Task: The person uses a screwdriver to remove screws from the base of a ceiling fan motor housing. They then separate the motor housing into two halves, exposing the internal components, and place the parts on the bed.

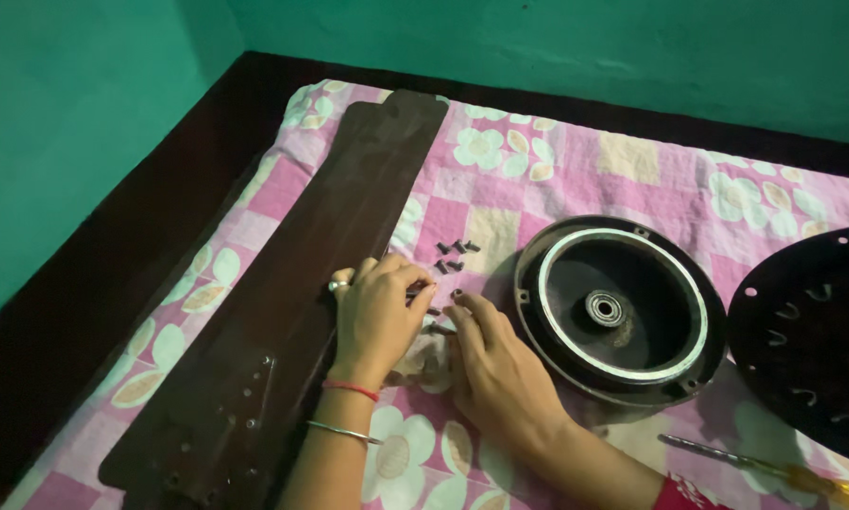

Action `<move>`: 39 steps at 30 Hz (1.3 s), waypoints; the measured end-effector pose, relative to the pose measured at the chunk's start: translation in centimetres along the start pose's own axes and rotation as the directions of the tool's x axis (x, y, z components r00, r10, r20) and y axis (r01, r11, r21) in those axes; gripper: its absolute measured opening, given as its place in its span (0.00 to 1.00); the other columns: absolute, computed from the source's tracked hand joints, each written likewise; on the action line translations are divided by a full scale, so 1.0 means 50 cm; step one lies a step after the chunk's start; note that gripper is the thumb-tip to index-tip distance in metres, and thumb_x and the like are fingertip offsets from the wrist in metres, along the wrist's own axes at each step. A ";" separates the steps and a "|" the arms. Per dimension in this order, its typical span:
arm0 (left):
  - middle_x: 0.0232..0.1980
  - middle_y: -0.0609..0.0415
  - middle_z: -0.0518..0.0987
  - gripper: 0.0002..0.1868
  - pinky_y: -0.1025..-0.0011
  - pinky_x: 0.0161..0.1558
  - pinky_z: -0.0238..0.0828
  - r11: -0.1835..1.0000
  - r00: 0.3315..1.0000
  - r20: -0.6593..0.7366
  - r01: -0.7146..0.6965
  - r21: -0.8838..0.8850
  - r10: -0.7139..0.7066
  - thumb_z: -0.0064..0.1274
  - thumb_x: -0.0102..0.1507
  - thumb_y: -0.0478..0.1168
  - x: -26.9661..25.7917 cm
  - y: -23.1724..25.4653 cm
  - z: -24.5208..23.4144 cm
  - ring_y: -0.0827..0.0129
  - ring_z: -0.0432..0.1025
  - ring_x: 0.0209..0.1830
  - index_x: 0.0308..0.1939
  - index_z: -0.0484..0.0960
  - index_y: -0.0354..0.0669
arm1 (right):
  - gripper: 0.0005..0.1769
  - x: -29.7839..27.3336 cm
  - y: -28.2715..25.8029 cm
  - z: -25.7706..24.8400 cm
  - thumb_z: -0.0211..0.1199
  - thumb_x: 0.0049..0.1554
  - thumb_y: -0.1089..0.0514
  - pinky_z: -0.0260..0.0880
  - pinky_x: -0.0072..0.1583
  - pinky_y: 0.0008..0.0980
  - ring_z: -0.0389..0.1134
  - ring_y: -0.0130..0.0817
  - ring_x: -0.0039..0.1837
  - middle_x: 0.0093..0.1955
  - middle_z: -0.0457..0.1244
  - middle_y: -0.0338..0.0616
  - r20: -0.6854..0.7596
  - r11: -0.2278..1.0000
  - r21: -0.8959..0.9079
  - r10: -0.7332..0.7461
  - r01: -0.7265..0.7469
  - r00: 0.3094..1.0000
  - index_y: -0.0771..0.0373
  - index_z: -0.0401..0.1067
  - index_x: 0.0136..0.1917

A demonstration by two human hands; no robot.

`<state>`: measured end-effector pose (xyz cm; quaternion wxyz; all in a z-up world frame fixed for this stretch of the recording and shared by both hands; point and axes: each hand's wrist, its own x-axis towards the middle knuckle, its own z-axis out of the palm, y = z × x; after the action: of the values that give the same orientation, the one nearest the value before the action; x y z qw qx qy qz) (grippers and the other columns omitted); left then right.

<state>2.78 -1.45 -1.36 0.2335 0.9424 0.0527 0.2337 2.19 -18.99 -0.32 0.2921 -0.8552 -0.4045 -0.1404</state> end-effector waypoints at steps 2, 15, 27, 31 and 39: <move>0.40 0.61 0.82 0.07 0.51 0.57 0.58 0.999 0.999 0.028 0.031 0.010 -0.031 0.61 0.58 0.48 0.005 -0.002 0.001 0.62 0.73 0.46 0.33 0.87 0.53 | 0.21 0.000 -0.002 -0.020 0.61 0.54 0.64 0.69 0.62 0.43 0.66 0.53 0.63 0.63 0.61 0.60 -0.043 0.994 -0.076 -0.085 0.081 0.995 0.71 0.69 0.61; 0.39 0.59 0.84 0.03 0.58 0.53 0.57 0.979 0.999 -0.040 0.001 -0.205 -0.010 0.58 0.61 0.37 0.003 0.000 0.004 0.61 0.73 0.45 0.38 0.85 0.49 | 0.13 0.200 0.068 -0.061 0.66 0.48 0.67 0.74 0.48 0.43 0.74 0.50 0.44 0.45 0.72 0.53 0.300 0.996 0.051 0.058 -0.077 0.952 0.63 0.81 0.48; 0.35 0.52 0.85 0.10 0.57 0.54 0.58 0.962 0.971 -0.171 0.124 -0.242 -0.168 0.58 0.55 0.33 0.011 0.011 0.012 0.57 0.76 0.41 0.40 0.87 0.47 | 0.11 0.253 0.131 0.034 0.67 0.43 0.67 0.75 0.48 0.40 0.75 0.47 0.45 0.41 0.72 0.51 0.461 0.998 0.056 -0.005 -0.023 0.887 0.64 0.80 0.42; 0.38 0.50 0.84 0.08 0.60 0.49 0.69 0.915 0.915 -0.271 0.193 -0.354 -0.298 0.57 0.59 0.34 0.018 0.007 0.015 0.56 0.77 0.39 0.42 0.86 0.43 | 0.08 0.255 0.133 0.044 0.68 0.46 0.65 0.76 0.47 0.38 0.76 0.45 0.43 0.40 0.72 0.51 0.487 0.995 0.097 -0.064 0.019 0.871 0.64 0.81 0.42; 0.45 0.50 0.83 0.08 0.62 0.48 0.73 0.887 0.847 -0.411 0.139 -0.441 -0.337 0.55 0.62 0.33 0.014 -0.003 0.018 0.57 0.77 0.47 0.45 0.83 0.41 | 0.05 0.314 0.147 0.056 0.69 0.48 0.63 0.77 0.46 0.34 0.77 0.38 0.42 0.40 0.73 0.48 0.342 0.987 0.150 -0.101 0.052 0.934 0.63 0.81 0.40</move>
<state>3.81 -1.55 -1.85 0.4257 0.7743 0.1791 0.4326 17.85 -11.40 2.10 0.2687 -0.8278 -0.4915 0.0303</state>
